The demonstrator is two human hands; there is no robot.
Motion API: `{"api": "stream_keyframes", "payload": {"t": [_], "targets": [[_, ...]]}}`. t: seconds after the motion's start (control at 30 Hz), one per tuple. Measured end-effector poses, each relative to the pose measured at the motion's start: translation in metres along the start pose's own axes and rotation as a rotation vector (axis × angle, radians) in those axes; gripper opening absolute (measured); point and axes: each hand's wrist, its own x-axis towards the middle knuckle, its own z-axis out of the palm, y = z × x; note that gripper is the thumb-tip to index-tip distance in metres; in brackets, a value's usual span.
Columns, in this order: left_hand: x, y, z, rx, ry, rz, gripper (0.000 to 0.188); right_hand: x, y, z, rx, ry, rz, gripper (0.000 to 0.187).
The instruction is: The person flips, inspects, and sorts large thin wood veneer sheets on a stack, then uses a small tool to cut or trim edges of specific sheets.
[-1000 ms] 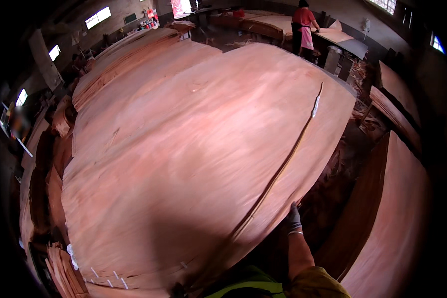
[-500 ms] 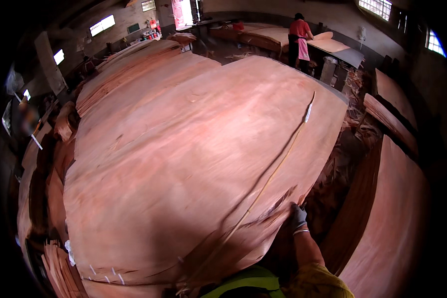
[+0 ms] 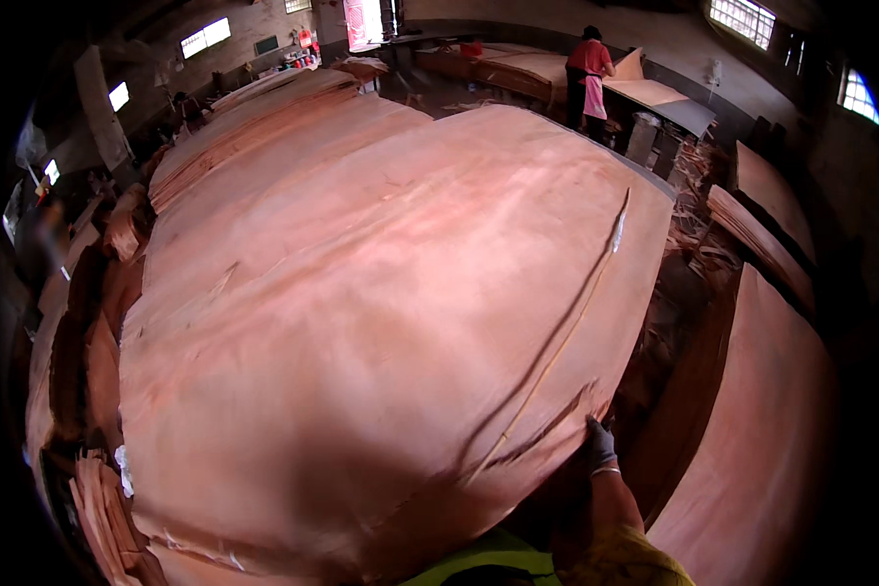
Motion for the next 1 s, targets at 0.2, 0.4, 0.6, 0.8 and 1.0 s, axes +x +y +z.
{"api": "stream_keyframes", "payload": {"t": [0.2,0.4,0.6,0.8,1.0], "targets": [[0.004,0.017,0.025,-0.015,-0.016,0.052,0.046,-0.018,0.006,-0.143,-0.125,0.35,0.196,0.041],[-0.014,0.012,0.036,0.004,0.021,0.048,0.045,-0.018,0.026,-0.115,-0.628,0.539,-0.171,0.03],[0.015,0.016,0.056,0.079,0.305,0.477,0.044,0.059,0.056,0.013,-0.842,0.188,-0.145,0.051],[0.066,0.019,0.058,0.234,0.384,0.237,0.028,0.062,0.046,0.131,-0.366,-0.034,0.216,0.034],[0.065,-0.005,0.073,0.292,0.242,0.216,0.024,0.068,0.05,0.116,-0.445,-0.205,0.278,0.02]]}}
